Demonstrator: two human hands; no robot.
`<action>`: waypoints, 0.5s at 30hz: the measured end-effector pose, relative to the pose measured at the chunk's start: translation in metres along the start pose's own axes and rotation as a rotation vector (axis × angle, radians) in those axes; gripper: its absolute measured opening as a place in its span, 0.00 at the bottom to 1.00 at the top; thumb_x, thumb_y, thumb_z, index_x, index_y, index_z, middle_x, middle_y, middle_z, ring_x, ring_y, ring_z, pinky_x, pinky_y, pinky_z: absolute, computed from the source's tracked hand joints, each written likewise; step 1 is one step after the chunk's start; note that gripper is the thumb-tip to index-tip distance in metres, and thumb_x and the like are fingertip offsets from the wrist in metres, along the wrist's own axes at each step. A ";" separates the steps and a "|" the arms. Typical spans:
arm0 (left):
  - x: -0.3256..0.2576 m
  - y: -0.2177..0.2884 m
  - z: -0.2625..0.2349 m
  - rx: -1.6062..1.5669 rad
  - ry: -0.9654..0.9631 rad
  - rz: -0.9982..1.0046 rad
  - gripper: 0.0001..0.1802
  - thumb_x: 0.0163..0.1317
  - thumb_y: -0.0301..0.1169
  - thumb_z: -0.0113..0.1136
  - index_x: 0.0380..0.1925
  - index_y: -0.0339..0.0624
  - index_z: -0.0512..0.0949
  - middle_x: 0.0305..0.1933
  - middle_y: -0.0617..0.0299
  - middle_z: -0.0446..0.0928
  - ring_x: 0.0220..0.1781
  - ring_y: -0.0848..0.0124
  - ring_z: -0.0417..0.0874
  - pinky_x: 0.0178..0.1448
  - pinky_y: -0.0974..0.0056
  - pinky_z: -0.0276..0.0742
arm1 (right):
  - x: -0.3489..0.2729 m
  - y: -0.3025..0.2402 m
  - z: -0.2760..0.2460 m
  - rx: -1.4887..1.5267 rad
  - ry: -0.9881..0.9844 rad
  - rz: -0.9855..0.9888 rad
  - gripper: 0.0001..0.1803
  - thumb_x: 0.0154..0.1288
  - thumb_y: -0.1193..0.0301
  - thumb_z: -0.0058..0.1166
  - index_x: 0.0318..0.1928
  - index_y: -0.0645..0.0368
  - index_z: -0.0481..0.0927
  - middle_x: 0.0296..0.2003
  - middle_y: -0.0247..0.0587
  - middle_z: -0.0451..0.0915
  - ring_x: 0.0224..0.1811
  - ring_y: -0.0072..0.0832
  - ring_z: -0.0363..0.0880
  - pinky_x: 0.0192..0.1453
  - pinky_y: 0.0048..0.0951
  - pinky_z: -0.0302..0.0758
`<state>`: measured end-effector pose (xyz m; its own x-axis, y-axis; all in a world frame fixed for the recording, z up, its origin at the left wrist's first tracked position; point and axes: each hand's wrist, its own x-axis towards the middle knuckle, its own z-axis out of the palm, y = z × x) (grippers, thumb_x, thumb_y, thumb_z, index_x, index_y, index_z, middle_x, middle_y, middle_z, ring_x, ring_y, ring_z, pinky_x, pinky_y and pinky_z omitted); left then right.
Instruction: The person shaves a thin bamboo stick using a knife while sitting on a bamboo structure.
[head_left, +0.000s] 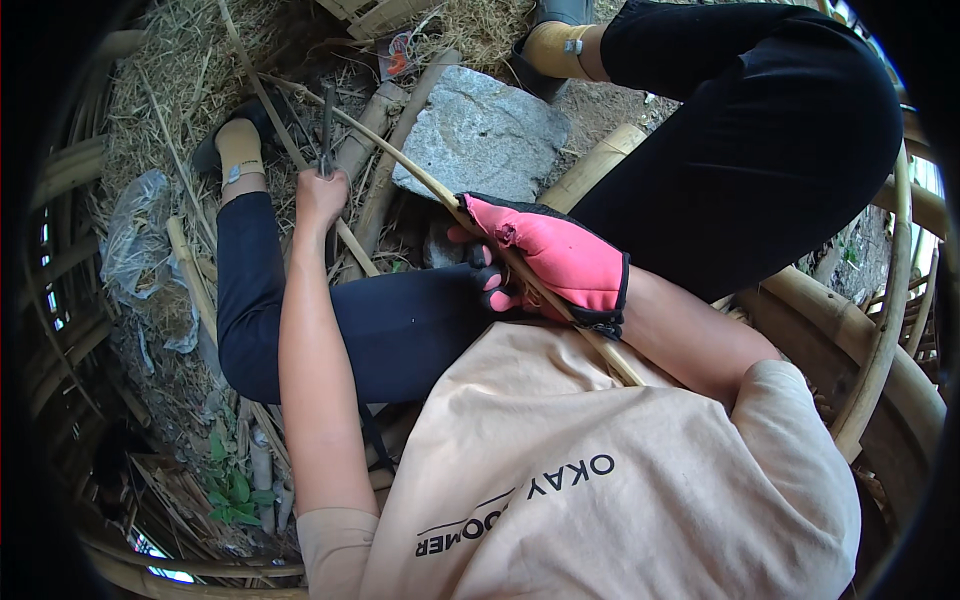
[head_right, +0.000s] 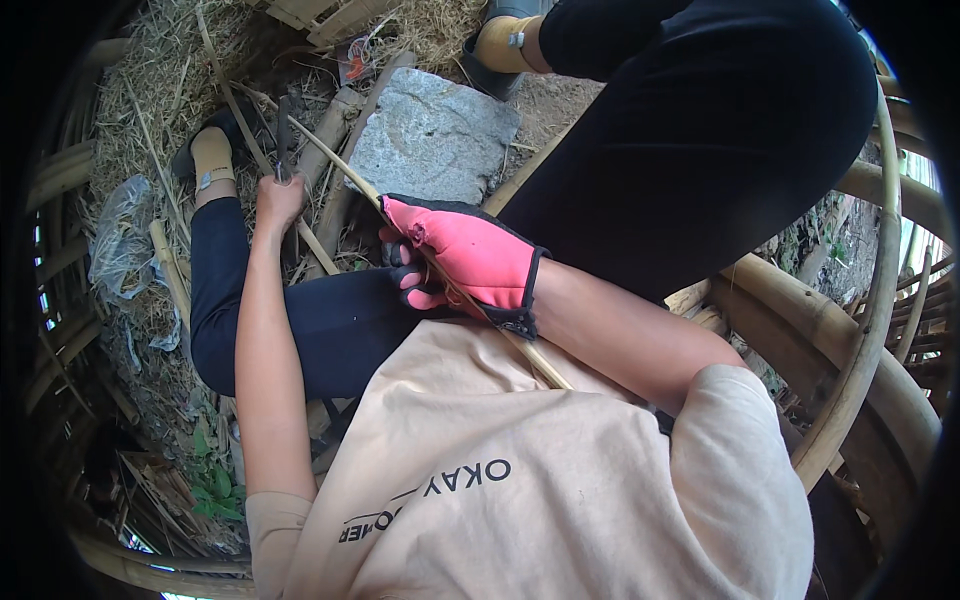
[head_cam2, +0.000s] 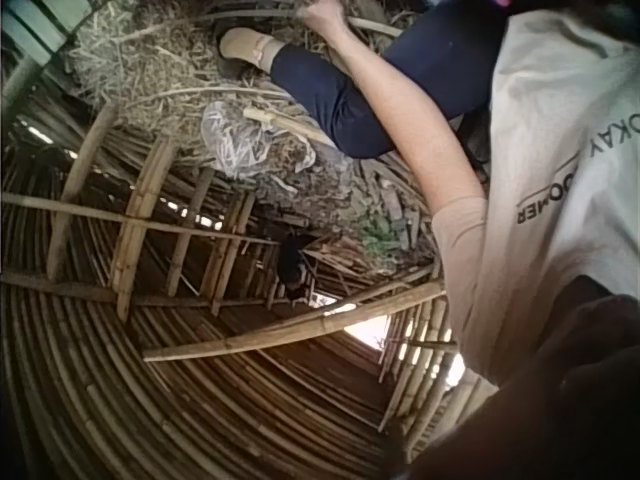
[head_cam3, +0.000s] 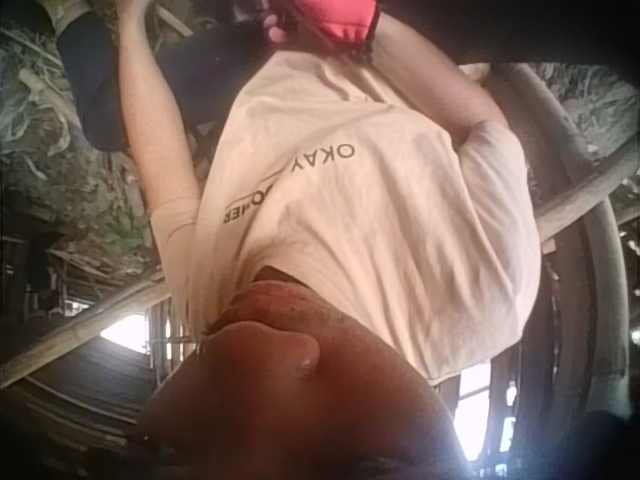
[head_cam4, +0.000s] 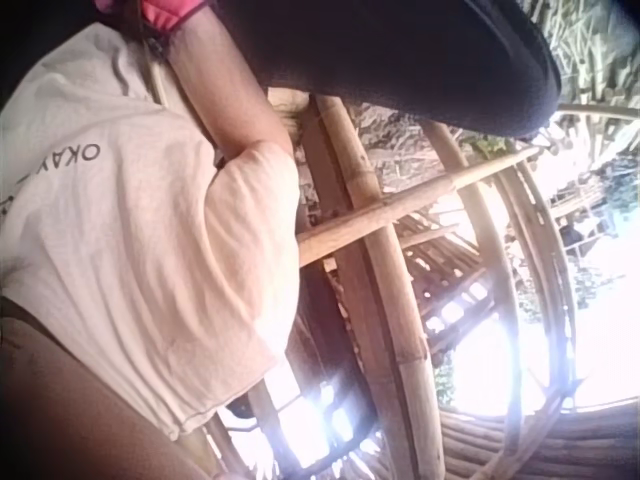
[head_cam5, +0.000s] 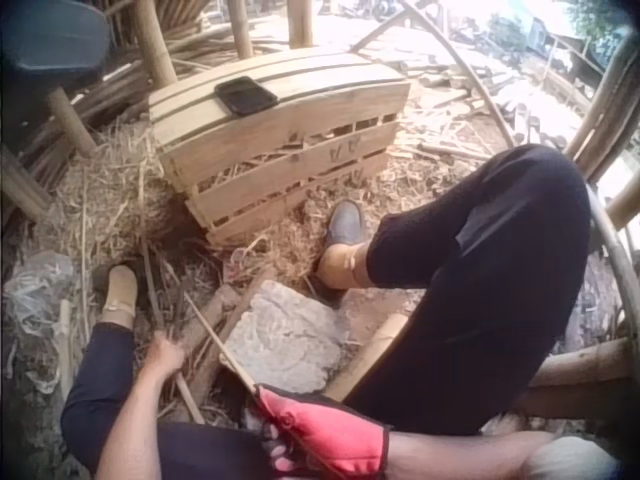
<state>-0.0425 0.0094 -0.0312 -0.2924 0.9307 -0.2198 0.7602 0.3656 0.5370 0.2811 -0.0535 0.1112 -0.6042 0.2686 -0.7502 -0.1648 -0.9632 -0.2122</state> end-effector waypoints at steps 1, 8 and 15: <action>0.002 -0.004 -0.001 -0.005 0.002 0.002 0.17 0.58 0.34 0.59 0.17 0.30 0.75 0.16 0.49 0.75 0.19 0.63 0.77 0.29 0.58 0.72 | 0.000 0.000 0.000 -0.004 0.003 -0.003 0.31 0.69 0.45 0.52 0.55 0.60 0.75 0.32 0.27 0.65 0.24 0.16 0.71 0.26 0.20 0.77; -0.003 -0.002 0.002 -0.088 -0.050 -0.071 0.16 0.57 0.35 0.59 0.19 0.31 0.77 0.16 0.51 0.75 0.20 0.64 0.78 0.32 0.56 0.73 | -0.005 -0.002 0.004 0.011 0.012 -0.017 0.32 0.68 0.44 0.52 0.55 0.59 0.76 0.30 0.26 0.65 0.22 0.16 0.71 0.25 0.20 0.76; 0.001 0.006 0.003 0.001 -0.058 0.090 0.16 0.56 0.34 0.60 0.18 0.31 0.76 0.17 0.49 0.75 0.20 0.62 0.79 0.32 0.56 0.73 | 0.001 0.003 -0.005 -0.009 0.006 -0.023 0.28 0.70 0.46 0.51 0.54 0.59 0.76 0.22 0.22 0.71 0.13 0.14 0.68 0.16 0.17 0.69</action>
<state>-0.0366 0.0125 -0.0312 -0.1888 0.9577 -0.2170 0.7823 0.2802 0.5563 0.2843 -0.0565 0.1063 -0.5959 0.2909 -0.7485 -0.1719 -0.9567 -0.2350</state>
